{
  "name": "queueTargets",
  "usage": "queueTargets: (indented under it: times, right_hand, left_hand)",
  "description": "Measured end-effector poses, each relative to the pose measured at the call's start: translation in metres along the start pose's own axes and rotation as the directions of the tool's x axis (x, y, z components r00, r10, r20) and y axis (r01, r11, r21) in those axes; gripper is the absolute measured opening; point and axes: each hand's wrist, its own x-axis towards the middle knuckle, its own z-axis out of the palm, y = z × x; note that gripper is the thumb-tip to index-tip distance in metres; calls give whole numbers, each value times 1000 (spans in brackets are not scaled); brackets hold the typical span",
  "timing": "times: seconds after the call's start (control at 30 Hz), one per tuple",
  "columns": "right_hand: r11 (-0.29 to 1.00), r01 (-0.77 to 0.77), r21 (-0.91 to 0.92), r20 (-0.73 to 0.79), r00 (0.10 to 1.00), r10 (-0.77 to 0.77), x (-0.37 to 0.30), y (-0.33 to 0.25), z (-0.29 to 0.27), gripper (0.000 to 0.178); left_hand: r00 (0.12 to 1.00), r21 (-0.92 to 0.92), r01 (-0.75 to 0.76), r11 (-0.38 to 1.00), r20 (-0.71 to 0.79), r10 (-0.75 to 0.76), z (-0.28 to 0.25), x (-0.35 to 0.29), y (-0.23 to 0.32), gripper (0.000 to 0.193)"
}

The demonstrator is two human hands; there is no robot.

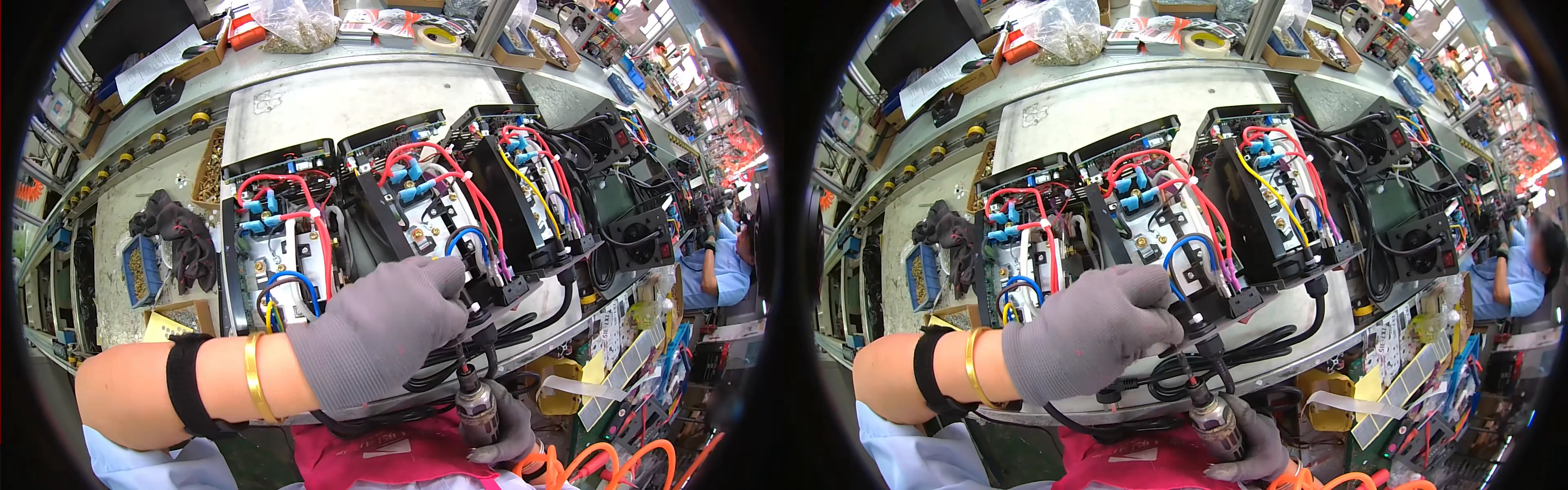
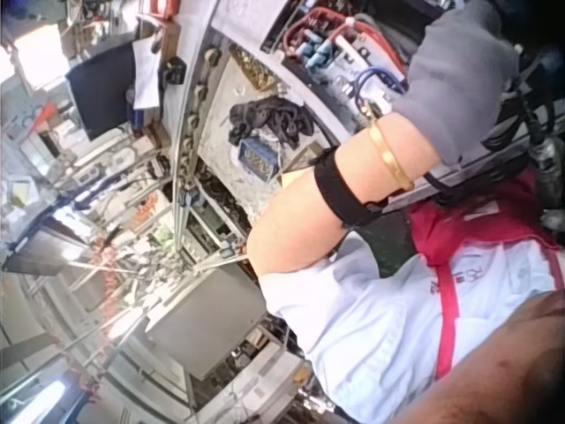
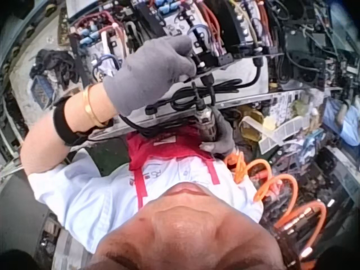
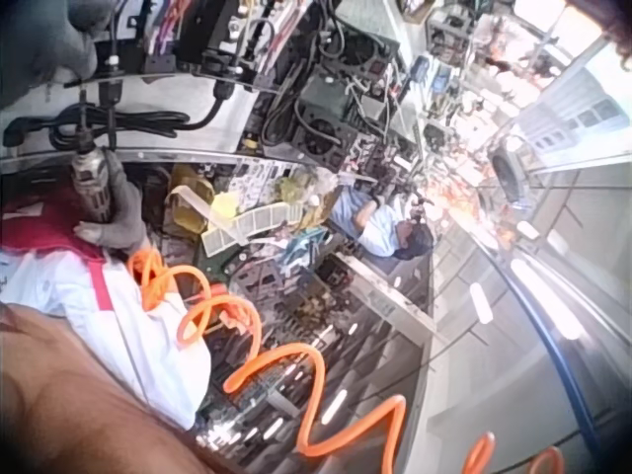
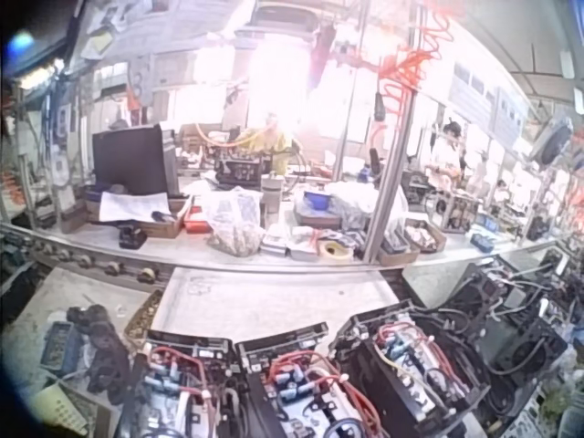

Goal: Assembling internal parts of electronic units, applying labels, and using an electric screwdriver.

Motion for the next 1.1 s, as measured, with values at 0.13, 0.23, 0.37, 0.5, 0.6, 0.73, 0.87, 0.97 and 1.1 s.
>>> queueTargets:
  times: [0.13, 0.23, 0.37, 0.5, 0.6, 0.73, 0.87, 0.97, 1.1]
  right_hand:
    - [998, 14, -56, 10, 1000, -14, 0, -3, -1, 116]
    - [990, 53, -133, 31, 998, -50, -1, -1, -4, 116]
    - [995, -22, -102, 0, 1000, 22, -4, -5, -1, 115]
    - [986, 48, -157, 33, 999, -43, -4, -6, -2, 100]
    - [987, 24, -156, -38, 999, -30, -10, 0, 1, 102]
    - [995, 24, -101, -43, 999, -28, -10, -8, 7, 103]
    - [994, 24, -105, -18, 999, -26, -9, -10, 5, 105]
    - [987, 45, -153, -6, 999, -46, -7, -12, 3, 105]
    - [978, 51, -203, 31, 998, -46, -6, -19, 3, 105]
  left_hand:
    - [998, 66, 48, 997, -41, -46, 5, -4, 8, 27]
    - [994, 75, 111, 991, -7, -110, 4, -7, 12, 29]
    - [994, 38, 109, 993, 14, -109, 3, -6, 11, 30]
    - [995, -2, 95, 995, -6, -95, 2, -6, 12, 31]
    - [996, -27, 91, 996, -13, -91, 4, -7, 11, 33]
    - [998, -11, 67, 998, -17, -67, 3, -6, 9, 32]
    - [996, 222, 62, 973, 43, -73, -2, -7, 22, 38]
    - [983, 372, 83, 925, 122, -138, -1, -16, 40, 47]
    - [888, 204, 372, 906, 206, -411, -9, -12, 53, 48]
